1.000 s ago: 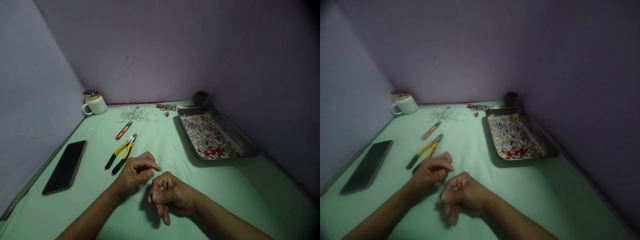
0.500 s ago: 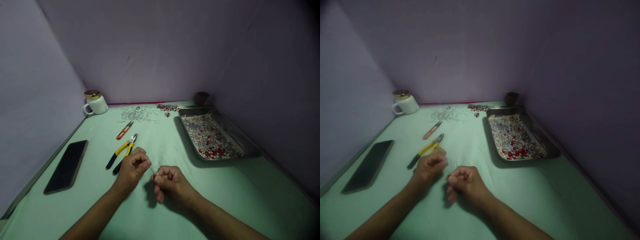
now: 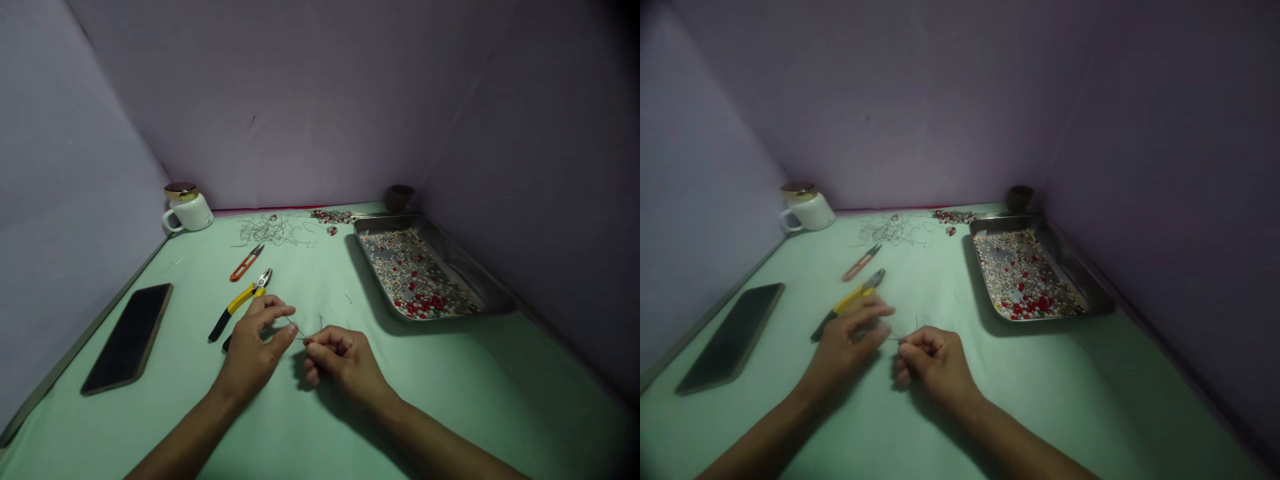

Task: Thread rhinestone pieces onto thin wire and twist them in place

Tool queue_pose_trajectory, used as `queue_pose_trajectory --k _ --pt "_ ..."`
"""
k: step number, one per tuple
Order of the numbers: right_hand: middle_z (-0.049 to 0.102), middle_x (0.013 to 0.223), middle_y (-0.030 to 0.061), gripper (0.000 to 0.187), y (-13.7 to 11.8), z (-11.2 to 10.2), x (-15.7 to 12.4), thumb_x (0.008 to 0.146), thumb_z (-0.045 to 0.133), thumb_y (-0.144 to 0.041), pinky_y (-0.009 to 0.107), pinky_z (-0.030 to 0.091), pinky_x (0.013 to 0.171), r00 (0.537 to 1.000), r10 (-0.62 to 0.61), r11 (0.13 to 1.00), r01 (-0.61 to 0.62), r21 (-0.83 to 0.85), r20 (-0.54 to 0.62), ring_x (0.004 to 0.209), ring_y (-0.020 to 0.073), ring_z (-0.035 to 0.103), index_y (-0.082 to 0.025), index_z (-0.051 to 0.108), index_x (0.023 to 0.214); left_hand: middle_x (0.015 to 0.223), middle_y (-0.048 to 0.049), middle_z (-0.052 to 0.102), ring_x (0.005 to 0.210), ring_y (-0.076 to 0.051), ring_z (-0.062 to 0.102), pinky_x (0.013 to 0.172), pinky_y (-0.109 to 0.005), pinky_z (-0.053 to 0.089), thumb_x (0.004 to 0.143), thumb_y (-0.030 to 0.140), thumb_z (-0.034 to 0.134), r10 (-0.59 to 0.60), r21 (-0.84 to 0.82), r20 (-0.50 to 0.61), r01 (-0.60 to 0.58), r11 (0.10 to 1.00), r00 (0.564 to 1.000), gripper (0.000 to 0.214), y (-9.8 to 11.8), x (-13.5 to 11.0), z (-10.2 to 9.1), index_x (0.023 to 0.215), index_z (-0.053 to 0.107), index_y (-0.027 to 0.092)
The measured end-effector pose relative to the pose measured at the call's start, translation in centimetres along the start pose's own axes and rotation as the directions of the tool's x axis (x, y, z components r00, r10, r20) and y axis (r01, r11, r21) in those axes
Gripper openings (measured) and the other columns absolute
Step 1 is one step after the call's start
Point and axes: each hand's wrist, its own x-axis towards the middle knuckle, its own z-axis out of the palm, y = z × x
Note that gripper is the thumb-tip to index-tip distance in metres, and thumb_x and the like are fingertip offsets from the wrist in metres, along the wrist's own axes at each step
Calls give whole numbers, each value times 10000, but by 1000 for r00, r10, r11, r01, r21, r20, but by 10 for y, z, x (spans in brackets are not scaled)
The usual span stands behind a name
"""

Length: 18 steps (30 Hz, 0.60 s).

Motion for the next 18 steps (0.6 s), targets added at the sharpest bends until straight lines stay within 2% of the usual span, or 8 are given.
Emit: queue_pose_trajectory --k 3,7,10,13,18 --pt "588 479 15 241 1 -1 0 569 729 -319 260 444 445 1000 9 1000 -8 -12 20 399 100 529 -133 577 597 955 -59 562 934 -204 518 844 -335 381 709 182 579 70 18 97 -72 997 993 131 -1 -1 1 800 674 183" --pt "587 487 12 213 1 -2 0 594 711 -302 252 446 448 999 -15 999 16 -37 37 408 97 534 -132 582 595 857 -55 586 834 -190 551 778 -327 413 703 177 599 66 -37 229 -59 998 971 80 -1 -2 1 727 675 170" --pt "583 481 7 213 1 -1 -1 590 707 -302 243 441 445 1000 -20 997 21 -72 25 404 90 527 -131 582 581 812 -43 571 787 -177 551 748 -323 415 696 148 595 94 -39 219 -88 995 971 68 -1 -1 2 676 657 167" --pt "583 481 -2 190 1 1 -1 587 695 -288 235 440 445 1000 -23 995 24 -100 12 404 85 524 -136 581 580 760 -34 553 760 -173 537 725 -329 411 711 118 549 170 0 193 -174 985 966 119 -2 -1 3 619 609 164" --pt "585 476 2 193 1 1 -2 588 687 -295 248 448 430 1000 13 999 -12 -52 20 393 98 530 -148 561 594 761 -32 543 791 -178 513 753 -343 387 770 119 470 341 102 200 -366 925 918 126 -7 -2 3 680 539 173"
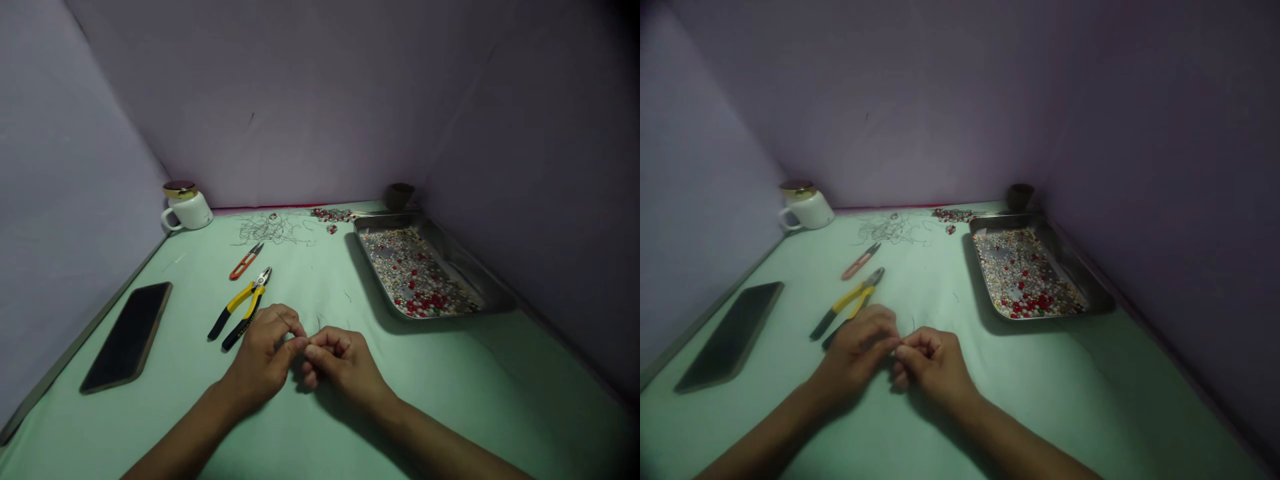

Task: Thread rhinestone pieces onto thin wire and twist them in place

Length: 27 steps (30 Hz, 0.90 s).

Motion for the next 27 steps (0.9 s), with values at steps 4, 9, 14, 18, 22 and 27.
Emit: queue_pose_trajectory --k 4,9,14,18,22,27 --pt "589 481 14 215 2 -1 0 593 684 -318 257 443 420 1000 14 1000 -14 13 23 393 110 535 -144 560 611 751 -39 532 768 -182 497 740 -346 383 778 136 438 55 72 -11 -55 996 998 114 0 -2 3 686 492 176" --pt "583 475 10 143 2 -1 -2 647 650 -275 248 430 453 985 -159 976 148 -158 -60 428 100 520 -137 627 615 701 -30 533 719 -181 487 741 -363 369 747 114 431 -39 149 -75 50 988 996 118 6 0 10 658 469 181" --pt "593 465 13 131 0 -2 1 604 687 -269 269 453 476 995 -83 993 78 -90 -58 426 104 522 -143 657 621 714 -15 537 714 -167 506 742 -342 389 762 144 446 -95 53 -22 96 994 995 138 8 3 7 637 483 188" --pt "639 541 41 212 -2 -6 7 556 734 -297 269 476 466 994 -9 991 24 132 -111 448 123 569 -133 630 640 1005 -65 545 796 -170 535 752 -331 413 739 250 547 -247 -139 -225 220 965 942 307 9 2 6 1037 503 191" --pt "664 587 64 251 -3 -7 10 543 755 -286 252 482 457 992 27 979 0 206 -127 459 128 591 -119 632 684 659 -5 570 564 -126 498 583 -278 412 721 319 591 -624 -513 -133 485 708 770 352 10 -2 15 1011 560 123" --pt "648 511 69 231 -4 -2 8 552 737 -279 266 482 464 997 55 992 -48 117 -54 460 151 602 -101 629 653 633 -20 600 538 -103 483 525 -242 377 660 258 666 -640 -723 110 503 473 760 207 10 -3 24 805 659 110"
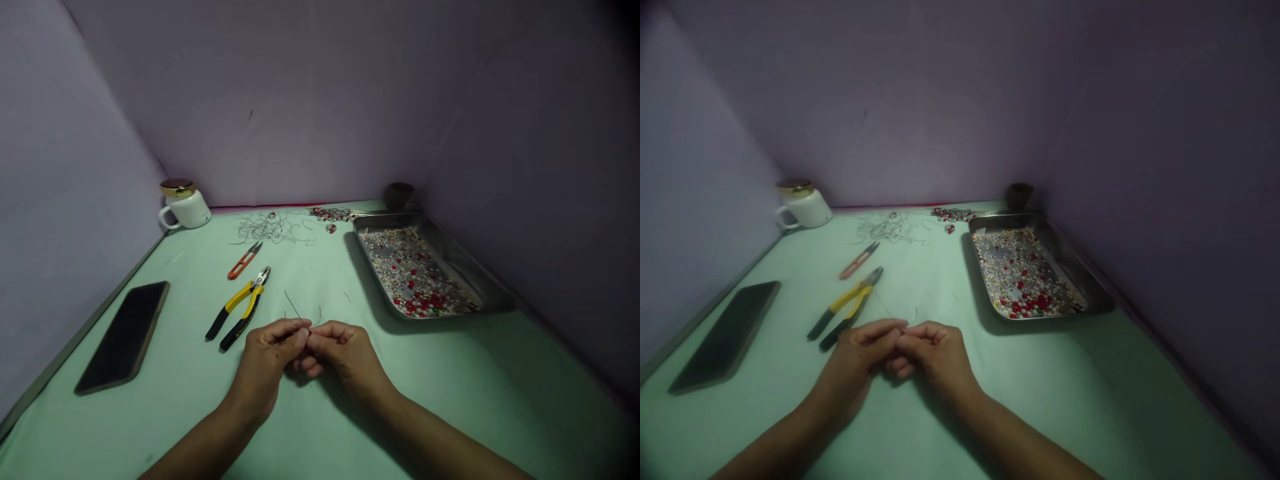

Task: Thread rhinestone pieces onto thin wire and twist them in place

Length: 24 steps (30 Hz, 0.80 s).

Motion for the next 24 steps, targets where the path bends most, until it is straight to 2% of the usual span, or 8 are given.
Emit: queue_pose_trajectory --k 3,7,9,12,16,24 --pt "659 545 85 218 -1 2 -2 557 729 -262 259 472 461 999 17 999 -15 -47 27 458 139 590 -104 613 652 538 25 533 465 -73 420 467 -224 333 651 225 671 30 -52 6 -30 998 1000 104 1 1 0 680 657 126" --pt "667 595 80 261 -1 1 -2 527 743 -222 250 459 452 997 37 995 -30 -90 69 453 122 572 -103 627 728 438 54 463 428 -65 375 449 -211 310 634 243 681 -10 -113 -56 4 994 998 127 5 1 -4 690 660 131" --pt "667 610 79 236 0 0 -2 560 729 -249 249 461 460 995 21 994 -10 -112 101 456 113 567 -100 647 724 424 54 455 425 -65 371 446 -208 303 643 253 674 -26 -121 -39 22 992 999 129 5 1 -5 678 657 130" --pt "664 603 75 183 3 -1 -2 598 710 -273 248 465 467 993 -2 992 16 -123 116 459 107 564 -111 653 662 427 50 447 424 -69 372 436 -210 294 668 269 654 -8 -92 2 9 996 1000 154 5 1 -4 600 627 134" --pt "651 561 55 134 5 0 -4 584 711 -234 251 458 460 995 -1 992 13 -122 102 440 109 561 -131 629 608 408 50 432 404 -64 358 416 -209 263 666 265 647 0 -23 8 0 1000 1000 250 8 0 -3 475 545 140" --pt "604 485 8 46 10 1 -7 596 678 -175 262 440 483 989 -81 974 105 -200 123 444 105 545 -155 639 579 376 57 426 373 -44 327 391 -189 213 548 199 647 -88 -97 -27 85 992 996 131 15 -2 -4 486 560 125"
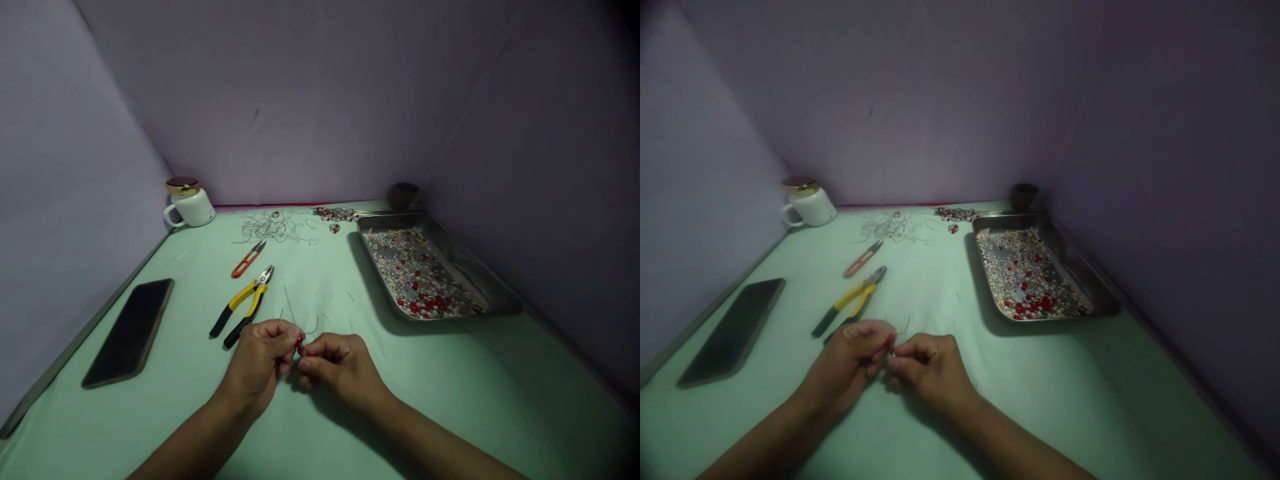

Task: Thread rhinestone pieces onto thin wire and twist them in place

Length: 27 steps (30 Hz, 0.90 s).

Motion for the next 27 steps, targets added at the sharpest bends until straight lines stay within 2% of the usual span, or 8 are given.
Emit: queue_pose_trajectory --k 4,6,10,16,19,24,27 --pt "630 556 17 98 -3 -3 2 581 706 -205 264 429 501 999 -33 999 34 -43 6 490 108 540 -161 646 644 381 49 455 375 -52 367 385 -182 246 597 221 634 34 28 -14 -33 999 999 120 0 0 -2 548 584 124" --pt "638 601 27 169 -6 -5 3 574 718 -228 267 431 514 998 -57 997 55 -56 -32 524 113 544 -154 651 709 381 41 478 360 -54 378 360 -174 237 628 240 617 32 61 -13 -31 998 999 125 0 0 -3 589 591 125" --pt "631 633 35 248 -10 -9 6 583 716 -248 261 431 479 993 -31 998 37 45 -114 513 112 533 -147 646 798 370 38 498 322 -55 372 317 -165 217 677 264 596 -14 89 40 10 996 999 150 -3 0 -2 593 563 143" --pt "595 523 13 130 -8 -11 8 597 711 -218 225 398 430 995 -26 991 38 130 -92 468 100 520 -150 621 660 392 18 525 337 -64 393 325 -172 222 708 283 583 -33 74 102 26 997 994 187 -11 -1 3 583 550 148" --pt "594 512 1 132 -5 -12 7 618 708 -237 225 403 439 994 -71 981 86 175 -87 463 98 522 -160 608 658 360 39 467 346 -65 366 342 -182 185 700 299 600 -25 117 104 13 993 994 210 -13 -2 4 564 557 145" --pt "632 595 20 150 -1 -15 7 660 693 -280 223 404 443 991 -110 973 121 196 -71 457 89 524 -153 614 667 463 32 533 361 -36 297 388 -196 173 665 292 625 33 83 69 -39 996 997 193 -13 -2 5 568 561 139" --pt "623 573 14 195 -1 -14 7 694 670 -324 223 404 462 987 -130 974 145 172 -97 450 86 520 -147 598 654 420 52 484 355 -31 241 382 -199 128 674 297 613 41 93 81 -49 994 996 213 -13 -1 5 549 545 139"
